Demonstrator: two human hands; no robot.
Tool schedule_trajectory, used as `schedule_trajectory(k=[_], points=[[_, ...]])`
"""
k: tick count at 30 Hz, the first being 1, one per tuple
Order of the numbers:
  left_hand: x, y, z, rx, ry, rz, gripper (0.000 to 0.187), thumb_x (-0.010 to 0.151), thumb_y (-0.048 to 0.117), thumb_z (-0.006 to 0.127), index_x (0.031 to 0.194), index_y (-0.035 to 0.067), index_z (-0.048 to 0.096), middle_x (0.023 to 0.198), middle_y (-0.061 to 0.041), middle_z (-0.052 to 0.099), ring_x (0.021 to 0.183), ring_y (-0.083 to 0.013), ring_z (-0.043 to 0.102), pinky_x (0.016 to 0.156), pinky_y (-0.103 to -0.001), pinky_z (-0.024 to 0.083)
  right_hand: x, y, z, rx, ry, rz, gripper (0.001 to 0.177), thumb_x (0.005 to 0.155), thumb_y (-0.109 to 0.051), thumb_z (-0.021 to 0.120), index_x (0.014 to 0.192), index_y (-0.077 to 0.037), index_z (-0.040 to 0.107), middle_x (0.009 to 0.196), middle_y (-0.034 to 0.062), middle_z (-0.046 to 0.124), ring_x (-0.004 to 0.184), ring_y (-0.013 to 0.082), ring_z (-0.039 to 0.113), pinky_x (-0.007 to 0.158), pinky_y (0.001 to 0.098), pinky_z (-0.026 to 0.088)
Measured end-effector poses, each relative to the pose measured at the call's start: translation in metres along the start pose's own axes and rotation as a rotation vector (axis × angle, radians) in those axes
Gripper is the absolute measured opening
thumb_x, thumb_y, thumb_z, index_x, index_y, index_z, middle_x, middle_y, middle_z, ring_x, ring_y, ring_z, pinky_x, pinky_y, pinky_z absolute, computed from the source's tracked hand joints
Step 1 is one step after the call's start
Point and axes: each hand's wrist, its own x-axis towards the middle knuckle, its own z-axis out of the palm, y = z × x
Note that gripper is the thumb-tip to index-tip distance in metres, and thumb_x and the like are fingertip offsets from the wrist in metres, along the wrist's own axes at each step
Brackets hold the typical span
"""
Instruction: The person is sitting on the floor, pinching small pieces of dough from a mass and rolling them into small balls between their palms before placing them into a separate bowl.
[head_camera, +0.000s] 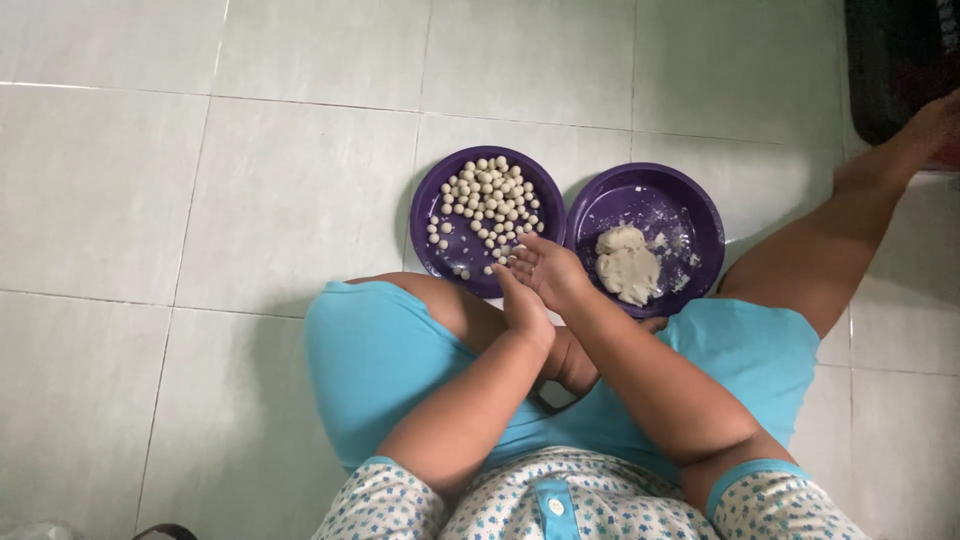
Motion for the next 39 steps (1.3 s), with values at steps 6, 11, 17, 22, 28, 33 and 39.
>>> schedule_trajectory(k=[6,11,17,22,28,33,39], points=[[-0.014,-0.012,-0.005,0.225,-0.136,0.010,0.087,0.098,0.076,0.033,0.156,0.011,0.036,0.162,-0.013,0.032,0.153,-0.0260,0.024,0.128,-0.040,0.016,-0.023,-0.022,-0.008,-0.177,-0.024,-0.123,0.061,0.100,-0.020,0.054,0.155,-0.004,0.032,0.141,0.0196,0.039,0.142,0.0398,0.036,0.118,0.0554,0.028],[-0.014,-0.014,-0.005,0.717,-0.401,0.041,0.082,0.105,0.065,0.025,0.162,0.007,0.009,0.169,-0.015,0.007,0.157,-0.0280,0.006,0.129,-0.043,0.008,-0.050,-0.075,-0.077,-0.985,0.312,-0.368,0.048,0.099,-0.028,0.067,0.143,-0.011,0.057,0.130,0.0179,0.064,0.121,0.0356,0.062,0.102,0.0481,0.049],[0.031,-0.065,-0.016,0.902,-0.500,-0.027,0.080,0.102,0.055,0.045,0.164,0.015,0.013,0.167,-0.014,0.020,0.154,-0.0282,0.019,0.124,-0.045,0.023,0.013,-0.076,-0.265,-1.412,0.761,-0.306,0.042,0.082,-0.046,0.081,0.120,-0.029,0.072,0.100,-0.0007,0.073,0.104,0.0204,0.069,0.087,0.0375,0.056],[0.013,-0.065,-0.005,1.684,-0.824,0.283,0.072,0.100,0.036,0.039,0.164,0.014,0.013,0.166,-0.016,0.022,0.154,-0.0338,0.019,0.125,-0.051,0.016,0.017,-0.053,-0.275,-1.353,0.745,-0.128,0.043,0.080,-0.030,0.079,0.119,-0.013,0.071,0.110,0.0112,0.076,0.107,0.0295,0.071,0.086,0.0422,0.060],[-0.032,-0.054,0.023,2.116,-0.992,0.484,0.063,0.101,0.015,0.037,0.159,0.001,0.018,0.165,-0.023,0.015,0.153,-0.0451,0.007,0.125,-0.058,0.009,0.012,-0.047,-0.231,-1.373,0.681,-0.117,0.068,0.082,-0.034,0.075,0.141,-0.004,0.058,0.139,0.0221,0.061,0.131,0.0360,0.057,0.108,0.0468,0.049],[0.005,-0.084,0.028,2.243,-0.968,0.658,0.068,0.099,0.020,0.044,0.160,0.002,0.020,0.167,-0.022,0.013,0.154,-0.0448,0.004,0.125,-0.059,0.005,-0.006,-0.052,-0.213,-1.251,0.699,-0.167,0.052,0.092,-0.024,0.068,0.138,-0.003,0.060,0.131,0.0224,0.064,0.124,0.0347,0.061,0.099,0.0449,0.055],[-0.012,-0.073,0.048,2.369,-0.988,0.684,0.065,0.101,0.026,0.042,0.158,0.000,0.025,0.169,-0.018,0.006,0.155,-0.0408,0.002,0.127,-0.056,0.002,0.001,-0.058,-0.215,-1.168,0.668,-0.181,0.045,0.095,-0.021,0.067,0.135,-0.002,0.061,0.129,0.0200,0.065,0.122,0.0330,0.062,0.097,0.0441,0.057]])
